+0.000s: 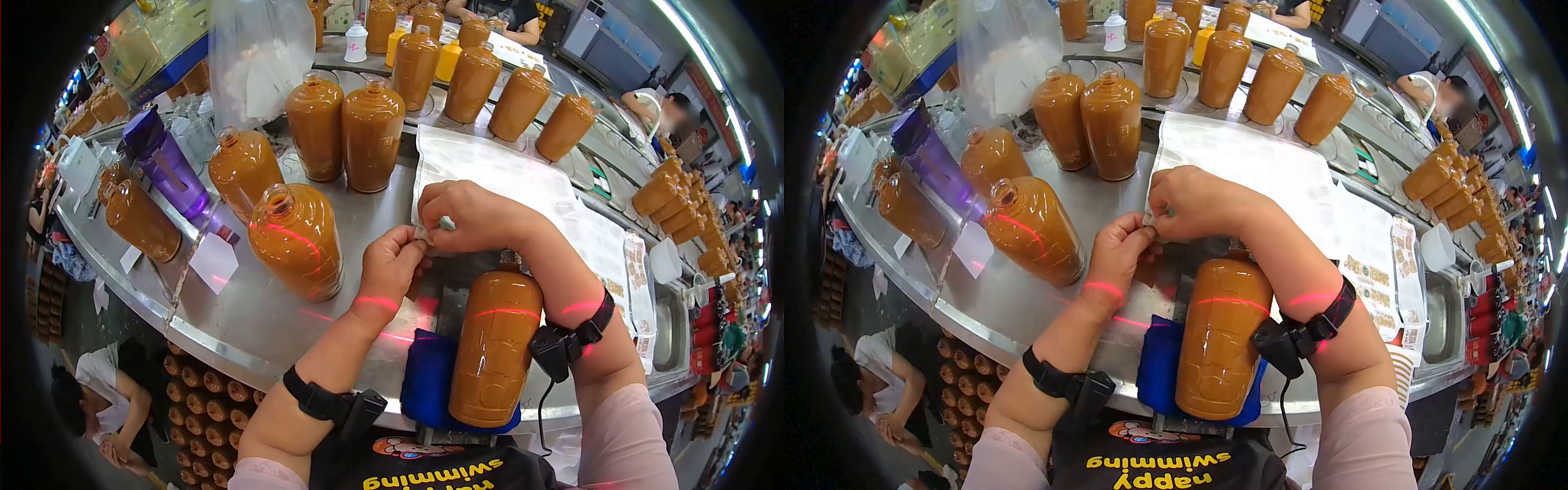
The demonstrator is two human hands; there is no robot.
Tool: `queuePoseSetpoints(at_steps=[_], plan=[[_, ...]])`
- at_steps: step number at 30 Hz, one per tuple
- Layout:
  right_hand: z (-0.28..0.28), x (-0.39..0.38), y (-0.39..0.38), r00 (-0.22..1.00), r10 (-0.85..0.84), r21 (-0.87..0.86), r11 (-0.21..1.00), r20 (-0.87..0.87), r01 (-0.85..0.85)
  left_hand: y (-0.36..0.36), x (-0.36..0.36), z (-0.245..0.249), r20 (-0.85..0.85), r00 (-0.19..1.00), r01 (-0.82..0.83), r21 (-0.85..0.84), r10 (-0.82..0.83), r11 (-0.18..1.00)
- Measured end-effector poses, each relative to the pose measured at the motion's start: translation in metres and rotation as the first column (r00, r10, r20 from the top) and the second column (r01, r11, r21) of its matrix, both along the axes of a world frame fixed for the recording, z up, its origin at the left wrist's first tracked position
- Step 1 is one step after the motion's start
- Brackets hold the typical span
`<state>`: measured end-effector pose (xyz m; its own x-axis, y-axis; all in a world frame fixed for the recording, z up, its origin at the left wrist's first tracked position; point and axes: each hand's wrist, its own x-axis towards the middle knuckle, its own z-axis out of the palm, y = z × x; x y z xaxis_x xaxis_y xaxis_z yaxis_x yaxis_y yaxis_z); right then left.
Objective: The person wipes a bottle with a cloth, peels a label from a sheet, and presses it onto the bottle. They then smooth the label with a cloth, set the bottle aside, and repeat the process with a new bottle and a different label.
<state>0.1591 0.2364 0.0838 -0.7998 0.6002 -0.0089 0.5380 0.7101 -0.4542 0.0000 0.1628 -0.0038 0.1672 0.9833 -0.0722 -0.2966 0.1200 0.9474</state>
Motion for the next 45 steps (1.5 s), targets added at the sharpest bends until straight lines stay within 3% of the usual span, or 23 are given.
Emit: queuePoseSetpoints(at_steps=[15, 17, 20, 22, 25, 26, 28, 31, 32, 35, 36, 37, 39, 42, 45], plan=[[0.003, 0.002, -0.001, 0.999, -0.031, -0.059, 0.998, -0.021, 0.030, 0.001, 0.005, -0.002, -0.095, 0.994, -0.056, 0.026, 0.058, 0.998], [0.002, 0.004, 0.000, 0.997, -0.044, -0.022, 0.999, -0.056, 0.043, 0.004, 0.008, -0.012, -0.056, 0.991, -0.117, 0.074, 0.121, 0.990], [0.006, 0.015, 0.003, 0.984, -0.109, -0.008, 0.994, -0.143, 0.109, 0.003, 0.005, -0.013, -0.145, 0.978, -0.139, 0.094, 0.152, 0.986], [0.012, 0.028, 0.007, 0.955, -0.204, -0.038, 0.979, -0.217, 0.200, 0.003, 0.001, -0.011, -0.165, 0.981, -0.090, 0.049, 0.097, 0.995], [0.018, 0.052, 0.011, 0.838, -0.414, -0.216, 0.909, -0.354, 0.358, 0.002, 0.000, -0.012, -0.181, 0.977, -0.103, 0.051, 0.111, 0.993], [0.022, 0.064, 0.008, 0.739, -0.590, -0.387, 0.796, -0.326, 0.465, 0.002, 0.002, -0.010, -0.174, 0.976, -0.123, 0.063, 0.133, 0.990], [0.019, 0.086, 0.009, 0.620, -0.671, -0.528, 0.727, -0.408, 0.439, 0.002, 0.001, -0.009, -0.164, 0.975, -0.139, 0.059, 0.147, 0.989], [0.016, 0.104, -0.001, 0.408, -0.823, -0.699, 0.558, -0.395, 0.447, 0.004, -0.001, -0.010, -0.407, 0.853, -0.214, 0.297, 0.326, 0.931], [0.016, 0.106, -0.004, 0.331, -0.865, -0.749, 0.494, -0.376, 0.441, 0.000, -0.001, -0.008, -0.383, 0.808, -0.250, 0.466, 0.448, 0.849], [0.007, 0.114, -0.008, 0.333, -0.863, -0.807, 0.486, -0.381, 0.335, -0.001, 0.003, 0.024, -0.358, 0.709, -0.137, 0.776, 0.608, 0.616], [0.002, 0.115, -0.005, 0.366, -0.842, -0.815, 0.506, -0.397, 0.281, -0.001, 0.009, 0.036, -0.432, 0.711, 0.015, 0.798, 0.555, 0.602], [0.003, 0.112, -0.007, 0.380, -0.834, -0.813, 0.514, -0.400, 0.274, 0.004, 0.011, 0.040, -0.581, 0.663, 0.195, 0.742, 0.471, 0.642], [0.007, 0.100, -0.008, 0.410, -0.815, -0.807, 0.533, -0.409, 0.254, 0.023, 0.027, 0.038, -0.570, 0.733, 0.200, 0.702, 0.371, 0.684], [0.010, 0.089, -0.011, 0.478, -0.776, -0.758, 0.583, -0.412, 0.293, 0.036, 0.048, 0.057, -0.583, 0.725, 0.145, 0.650, 0.367, 0.746], [0.012, 0.082, -0.013, 0.633, -0.673, -0.658, 0.679, -0.381, 0.325, 0.036, 0.061, 0.072, -0.680, 0.589, 0.184, 0.639, 0.436, 0.747]])
